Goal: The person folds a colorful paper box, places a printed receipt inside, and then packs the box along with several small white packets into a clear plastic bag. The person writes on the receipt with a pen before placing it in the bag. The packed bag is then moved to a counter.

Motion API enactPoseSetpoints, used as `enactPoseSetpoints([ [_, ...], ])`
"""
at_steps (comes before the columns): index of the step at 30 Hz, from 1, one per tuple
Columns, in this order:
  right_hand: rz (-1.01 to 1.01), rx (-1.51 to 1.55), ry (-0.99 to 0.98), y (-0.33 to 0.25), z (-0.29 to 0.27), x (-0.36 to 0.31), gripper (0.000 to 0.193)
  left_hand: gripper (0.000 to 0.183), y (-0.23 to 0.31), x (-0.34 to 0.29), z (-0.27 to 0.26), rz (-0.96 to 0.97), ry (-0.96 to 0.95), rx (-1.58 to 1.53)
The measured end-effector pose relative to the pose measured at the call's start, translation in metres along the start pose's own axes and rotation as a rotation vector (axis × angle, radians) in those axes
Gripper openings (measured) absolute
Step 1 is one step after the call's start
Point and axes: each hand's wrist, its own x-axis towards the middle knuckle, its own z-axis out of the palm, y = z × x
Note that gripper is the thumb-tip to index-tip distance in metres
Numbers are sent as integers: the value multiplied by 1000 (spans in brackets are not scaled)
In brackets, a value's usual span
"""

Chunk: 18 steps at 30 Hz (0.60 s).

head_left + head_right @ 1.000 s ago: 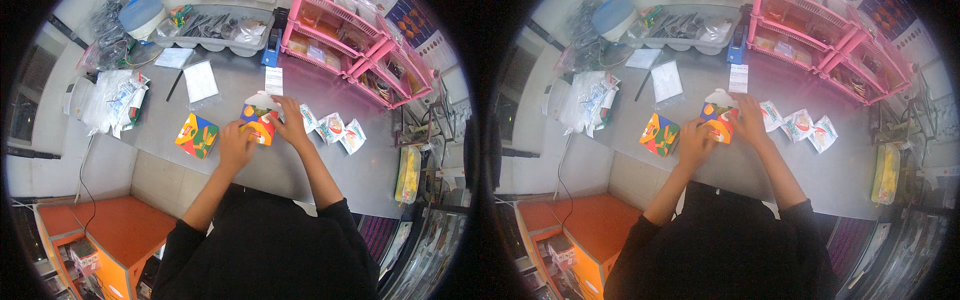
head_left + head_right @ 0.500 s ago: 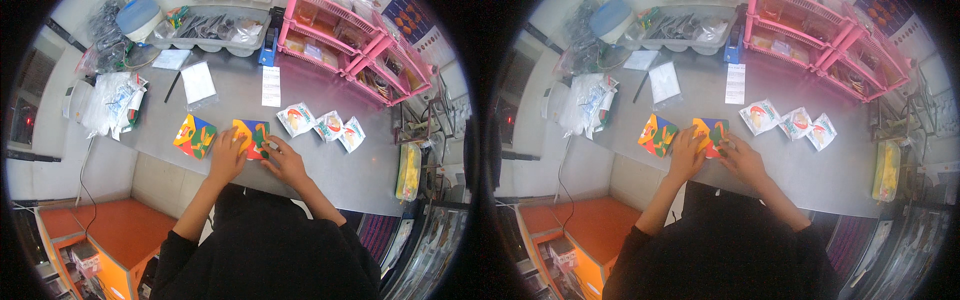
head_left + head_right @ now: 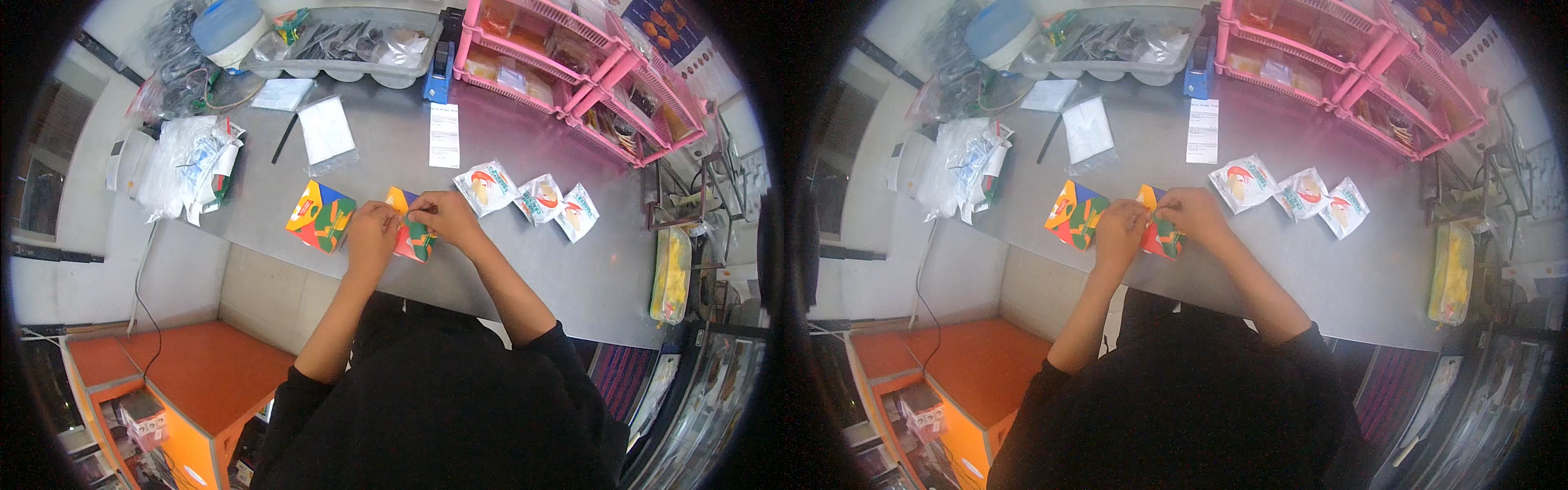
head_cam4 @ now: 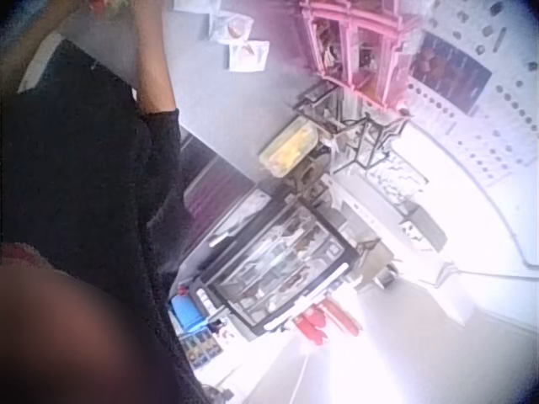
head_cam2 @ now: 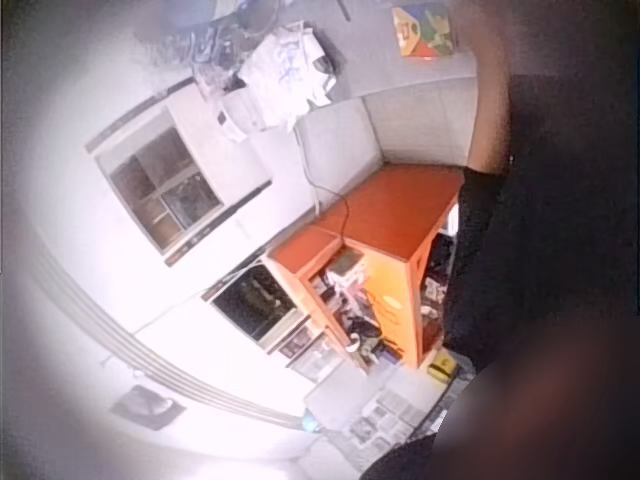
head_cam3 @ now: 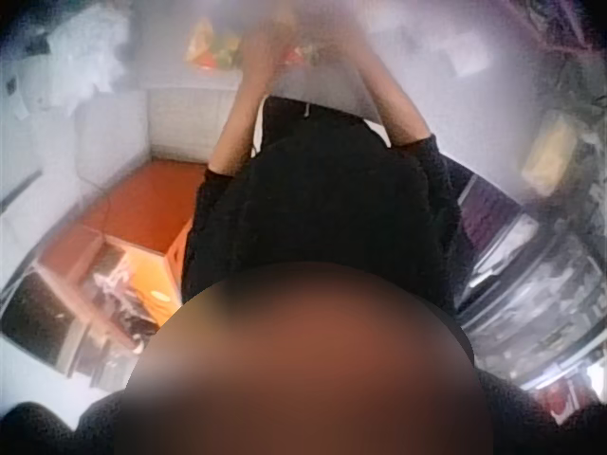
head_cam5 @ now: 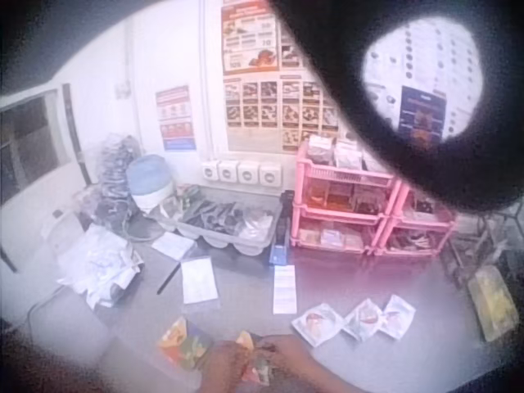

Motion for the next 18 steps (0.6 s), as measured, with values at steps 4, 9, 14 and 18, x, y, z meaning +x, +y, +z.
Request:
enactPoseSetpoints([
  [4,41,9,51,-3,7,5,23,13,2,-1,-1,-48,-5,9],
  [9,15,-35,101,-3,10,4,24,13,4,-1,-4,-76,-29,-59],
  [14,63,-64,100,-1,10,1,28,17,5,-3,-2,-63,-11,-7],
  [18,23,-20,107,4,11,0,25,19,2,-5,2,-34,-41,30],
])
